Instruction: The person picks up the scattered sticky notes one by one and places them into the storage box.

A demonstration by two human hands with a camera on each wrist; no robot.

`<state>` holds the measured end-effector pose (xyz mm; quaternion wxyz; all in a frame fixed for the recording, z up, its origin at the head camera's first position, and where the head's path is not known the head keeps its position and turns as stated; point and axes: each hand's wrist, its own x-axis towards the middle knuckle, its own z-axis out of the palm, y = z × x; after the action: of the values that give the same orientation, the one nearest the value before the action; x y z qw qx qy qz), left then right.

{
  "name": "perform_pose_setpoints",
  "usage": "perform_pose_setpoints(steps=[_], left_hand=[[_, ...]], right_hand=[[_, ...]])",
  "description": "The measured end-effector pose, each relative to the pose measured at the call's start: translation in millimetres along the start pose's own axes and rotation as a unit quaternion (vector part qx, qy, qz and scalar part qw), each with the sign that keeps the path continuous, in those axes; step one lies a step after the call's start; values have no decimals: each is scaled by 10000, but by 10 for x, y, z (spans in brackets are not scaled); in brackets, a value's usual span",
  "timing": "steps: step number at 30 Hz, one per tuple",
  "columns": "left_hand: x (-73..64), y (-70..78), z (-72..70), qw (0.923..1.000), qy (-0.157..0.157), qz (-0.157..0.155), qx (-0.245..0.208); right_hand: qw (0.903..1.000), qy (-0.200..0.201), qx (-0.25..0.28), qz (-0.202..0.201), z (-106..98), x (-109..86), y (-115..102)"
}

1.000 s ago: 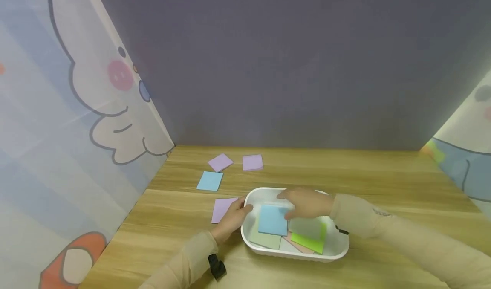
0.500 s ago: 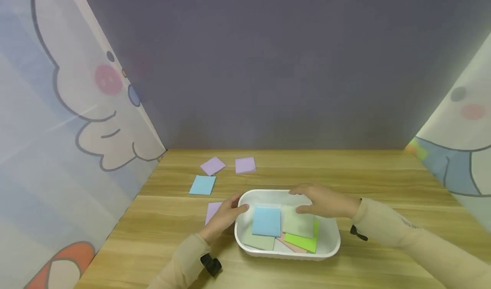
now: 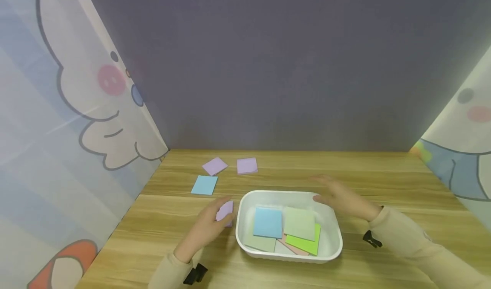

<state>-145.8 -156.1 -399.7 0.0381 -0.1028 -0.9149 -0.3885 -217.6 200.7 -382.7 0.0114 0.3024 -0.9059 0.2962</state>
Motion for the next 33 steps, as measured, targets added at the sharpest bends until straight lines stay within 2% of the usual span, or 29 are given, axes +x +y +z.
perform_pose_setpoints(steps=[4,7,11,16,22,27,31,33], left_hand=[[-118,72,-4,9999,141,63,34],[-191,99,-10,9994,266,44,-208],[-278,117,-24,9985,459,137,-282],[-369,140,-23,9976,644,188,-143],[-459,188,-31,9944,835,40,-648],[-500,218,-38,9828,1475,230,-1089],[-494,220,-40,9646,2212,661,-1275],[-478,213,-44,9546,2483,885,-1389]], right_hand=[[9993,251,220,152,51,-13,186],[9984,305,335,334,86,-11,292],[9968,102,525,593,136,-24,367],[9926,-205,1035,596,212,-37,410],[9918,-254,1150,489,289,-38,439],[9929,-192,1147,253,339,-29,453],[9903,-174,1366,168,369,-21,460],[9890,-132,1461,163,387,-20,468]])
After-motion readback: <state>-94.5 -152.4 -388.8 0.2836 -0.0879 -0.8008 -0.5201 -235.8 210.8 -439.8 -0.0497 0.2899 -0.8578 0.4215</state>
